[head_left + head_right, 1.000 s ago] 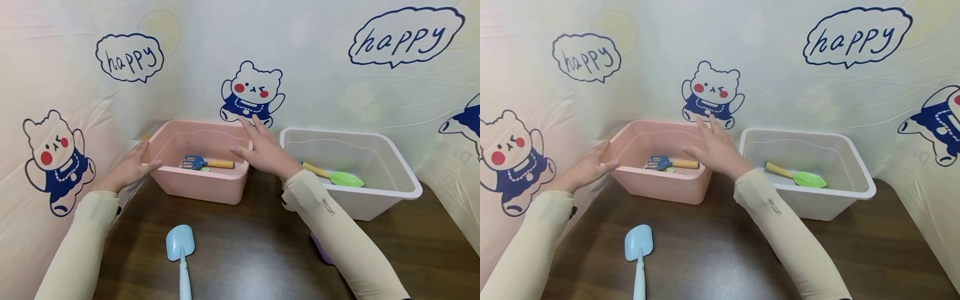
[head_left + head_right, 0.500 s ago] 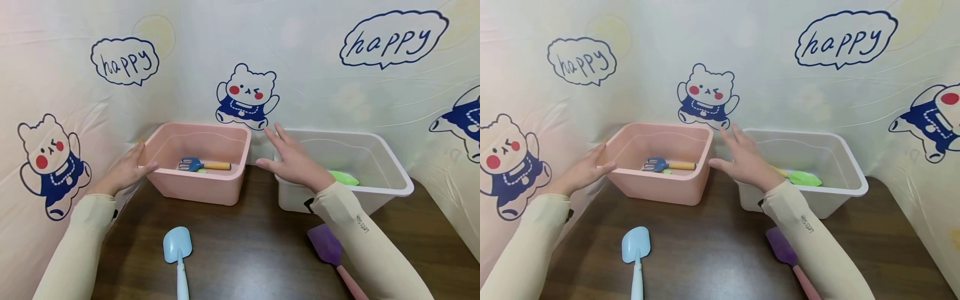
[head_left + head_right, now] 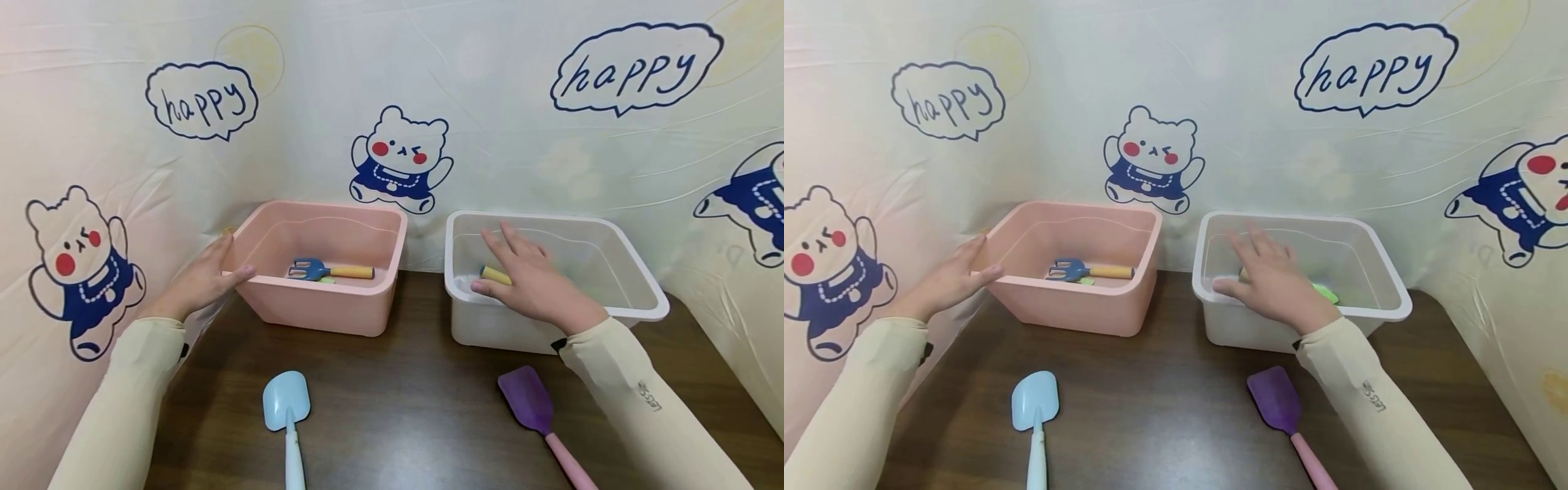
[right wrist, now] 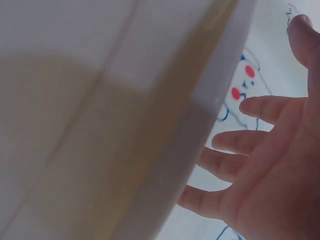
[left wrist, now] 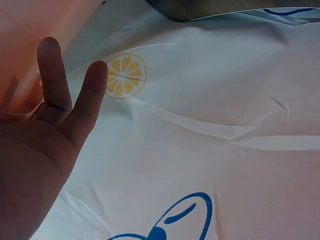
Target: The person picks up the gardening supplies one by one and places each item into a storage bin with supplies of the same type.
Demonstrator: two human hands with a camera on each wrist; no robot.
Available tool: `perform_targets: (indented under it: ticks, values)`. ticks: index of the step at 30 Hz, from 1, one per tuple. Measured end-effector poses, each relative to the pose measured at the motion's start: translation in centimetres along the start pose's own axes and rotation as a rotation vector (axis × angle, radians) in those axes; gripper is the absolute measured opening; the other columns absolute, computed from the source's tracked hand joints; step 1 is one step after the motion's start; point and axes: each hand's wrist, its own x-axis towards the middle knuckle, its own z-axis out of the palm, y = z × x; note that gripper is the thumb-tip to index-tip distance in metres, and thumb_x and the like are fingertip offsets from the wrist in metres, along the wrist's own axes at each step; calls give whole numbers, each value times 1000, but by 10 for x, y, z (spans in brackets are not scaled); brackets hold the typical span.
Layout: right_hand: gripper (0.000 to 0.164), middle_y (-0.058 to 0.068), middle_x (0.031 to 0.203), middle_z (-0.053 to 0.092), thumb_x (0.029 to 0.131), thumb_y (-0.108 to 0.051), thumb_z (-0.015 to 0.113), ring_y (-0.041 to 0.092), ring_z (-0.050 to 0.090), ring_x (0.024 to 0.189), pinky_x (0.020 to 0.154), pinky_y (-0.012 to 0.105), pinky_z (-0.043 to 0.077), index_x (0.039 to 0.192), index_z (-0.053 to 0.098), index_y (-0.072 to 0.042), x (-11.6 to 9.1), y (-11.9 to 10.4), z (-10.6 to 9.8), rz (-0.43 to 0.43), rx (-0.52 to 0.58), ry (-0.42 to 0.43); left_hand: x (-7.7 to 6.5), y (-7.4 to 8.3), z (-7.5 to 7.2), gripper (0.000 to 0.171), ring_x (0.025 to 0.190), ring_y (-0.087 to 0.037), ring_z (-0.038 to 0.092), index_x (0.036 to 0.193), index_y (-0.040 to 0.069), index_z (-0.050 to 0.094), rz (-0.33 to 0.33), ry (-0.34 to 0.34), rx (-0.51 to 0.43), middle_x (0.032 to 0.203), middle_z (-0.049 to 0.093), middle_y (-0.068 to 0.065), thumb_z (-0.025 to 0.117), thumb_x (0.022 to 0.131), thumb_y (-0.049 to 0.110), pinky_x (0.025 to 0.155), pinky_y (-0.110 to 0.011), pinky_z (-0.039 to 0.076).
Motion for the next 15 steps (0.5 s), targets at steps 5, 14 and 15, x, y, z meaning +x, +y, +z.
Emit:
perform_targets:
  ticks: [5, 14, 15]
  values:
    - [97, 19, 167, -7, 95, -62, 59, 48, 4, 150, 113, 68, 4, 163, 12, -11, -16, 26, -4, 30, 24, 0, 1, 1, 1, 107, 145, -57, 6, 160, 13, -14, -7, 2, -2, 165, -6, -26, 51, 95, 67, 106, -78, 12]
    - [102, 34, 162, -7, 95, -58, 61, 53, -1, 147, 107, 76, 6, 162, 6, -4, -48, 80, -15, 148, -47, -10, -1, 2, 1, 107, 146, -55, 3, 159, 14, -16, -18, -11, -9, 165, -9, -24, 50, 95, 69, 107, -77, 10]
    - [102, 34, 161, -8, 95, -59, 61, 53, -2, 147, 106, 77, 5, 162, 5, -4, -50, 85, -17, 163, -58, -14, -1, 1, 1, 107, 146, -55, 4, 160, 15, -15, -19, -10, -12, 165, -9, -24, 51, 94, 69, 107, -77, 10]
